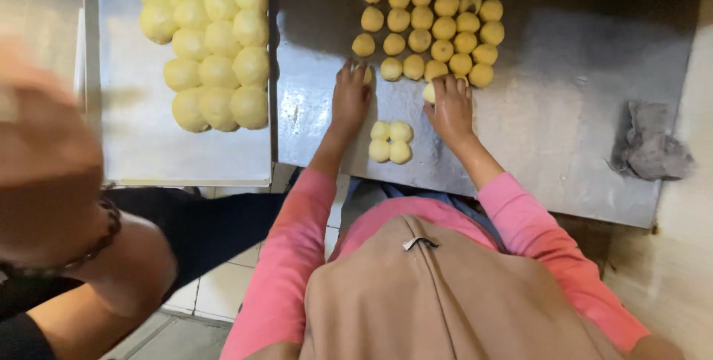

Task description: Shaping dough balls into clusters and placing them onto baking trays in a bakery.

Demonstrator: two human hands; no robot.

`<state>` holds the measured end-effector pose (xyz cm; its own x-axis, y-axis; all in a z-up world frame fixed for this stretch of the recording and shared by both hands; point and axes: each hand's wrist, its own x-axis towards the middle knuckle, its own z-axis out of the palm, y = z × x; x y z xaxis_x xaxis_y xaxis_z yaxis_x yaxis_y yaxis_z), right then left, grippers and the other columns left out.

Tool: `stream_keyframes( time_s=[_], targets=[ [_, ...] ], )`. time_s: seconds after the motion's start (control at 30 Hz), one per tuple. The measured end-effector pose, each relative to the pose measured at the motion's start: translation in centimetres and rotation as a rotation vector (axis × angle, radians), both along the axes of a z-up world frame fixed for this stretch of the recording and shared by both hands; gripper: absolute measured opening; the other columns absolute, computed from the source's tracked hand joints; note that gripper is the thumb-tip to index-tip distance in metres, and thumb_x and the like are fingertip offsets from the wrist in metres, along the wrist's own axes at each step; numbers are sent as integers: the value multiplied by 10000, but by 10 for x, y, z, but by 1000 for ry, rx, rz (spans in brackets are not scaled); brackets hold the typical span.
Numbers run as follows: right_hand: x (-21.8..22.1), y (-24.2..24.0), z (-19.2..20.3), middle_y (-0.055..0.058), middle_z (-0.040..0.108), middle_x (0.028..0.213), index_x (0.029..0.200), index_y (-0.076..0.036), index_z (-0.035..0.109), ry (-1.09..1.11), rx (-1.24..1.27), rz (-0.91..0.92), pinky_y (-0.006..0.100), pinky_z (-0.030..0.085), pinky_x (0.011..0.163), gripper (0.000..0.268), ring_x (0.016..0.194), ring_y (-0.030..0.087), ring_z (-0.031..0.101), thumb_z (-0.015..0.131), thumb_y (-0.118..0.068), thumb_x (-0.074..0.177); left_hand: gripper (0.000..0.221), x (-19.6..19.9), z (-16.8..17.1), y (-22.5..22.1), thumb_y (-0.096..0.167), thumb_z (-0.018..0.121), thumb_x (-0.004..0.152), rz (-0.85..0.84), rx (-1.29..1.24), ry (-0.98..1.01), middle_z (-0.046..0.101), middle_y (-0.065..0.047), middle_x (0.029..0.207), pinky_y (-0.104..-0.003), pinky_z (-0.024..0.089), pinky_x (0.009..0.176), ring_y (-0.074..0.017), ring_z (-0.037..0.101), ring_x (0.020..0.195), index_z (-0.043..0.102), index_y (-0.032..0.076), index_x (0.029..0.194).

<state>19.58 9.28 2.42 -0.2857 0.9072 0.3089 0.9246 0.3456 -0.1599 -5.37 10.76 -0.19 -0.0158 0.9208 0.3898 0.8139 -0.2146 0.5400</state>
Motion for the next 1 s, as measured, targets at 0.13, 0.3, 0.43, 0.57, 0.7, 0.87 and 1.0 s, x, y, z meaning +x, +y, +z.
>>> stream_keyframes(
  time_s=[0.13, 0.3, 0.43, 0.57, 0.7, 0.87, 1.0],
  targets=[
    [-6, 1, 8, 96, 567, 1035, 1135, -94, 599, -81, 29, -17, 443, 496, 812, 525, 967, 325, 569, 840, -199, 681, 525, -8, 10, 4, 62, 774, 790, -51, -95, 59, 602, -92, 1183, -408, 560, 939, -315, 640, 1080, 612, 166, 1278],
    [-2, -3, 27, 73, 553, 987, 1057, -92, 586, 3, -16, -17, 402, 513, 799, 429, 927, 306, 578, 803, -151, 692, 490, -7, 19, -19, 187, 777, 784, -88, -165, -124, 584, -30, 1156, -407, 566, 929, -282, 644, 1058, 616, 222, 1245],
    [-7, -19, 62, 120, 575, 1012, 1081, -54, 616, 141, 28, 77, 405, 518, 849, 373, 943, 330, 599, 746, -94, 734, 519, 2, 9, -44, 120, 764, 748, -248, -196, -314, 606, -95, 1154, -463, 574, 893, -380, 643, 1049, 641, 172, 1250],
    [-22, -31, 69, 101, 589, 1026, 1097, -56, 653, 263, 53, 166, 400, 521, 841, 354, 938, 314, 610, 748, -101, 759, 557, 4, -6, -54, 165, 806, 754, -214, -311, -366, 601, -136, 1191, -503, 591, 870, -434, 642, 1066, 645, 125, 1286],
    [-32, -25, 62, 128, 595, 1024, 1106, -47, 651, 499, -23, 180, 450, 513, 831, 378, 929, 362, 612, 787, -89, 756, 462, 6, -4, -57, 213, 714, 902, -193, -353, -426, 585, -154, 1242, -508, 580, 899, -440, 627, 1121, 640, 114, 1347],
    [-37, -7, 15, 196, 606, 994, 1086, -32, 639, 622, -366, 204, 495, 524, 818, 444, 917, 431, 636, 858, -65, 702, 310, 10, -16, -55, 190, 671, 974, -125, -299, -514, 639, -101, 1128, -440, 586, 862, -366, 678, 1017, 714, 164, 1280],
    [-38, -16, 18, 169, 574, 1002, 1105, -64, 625, 624, -463, 172, 470, 516, 795, 481, 893, 380, 627, 889, -141, 710, 336, 13, 1, -57, 226, 717, 946, -157, -273, -385, 610, -115, 1106, -465, 569, 885, -392, 642, 1026, 696, 145, 1271]
  ],
)
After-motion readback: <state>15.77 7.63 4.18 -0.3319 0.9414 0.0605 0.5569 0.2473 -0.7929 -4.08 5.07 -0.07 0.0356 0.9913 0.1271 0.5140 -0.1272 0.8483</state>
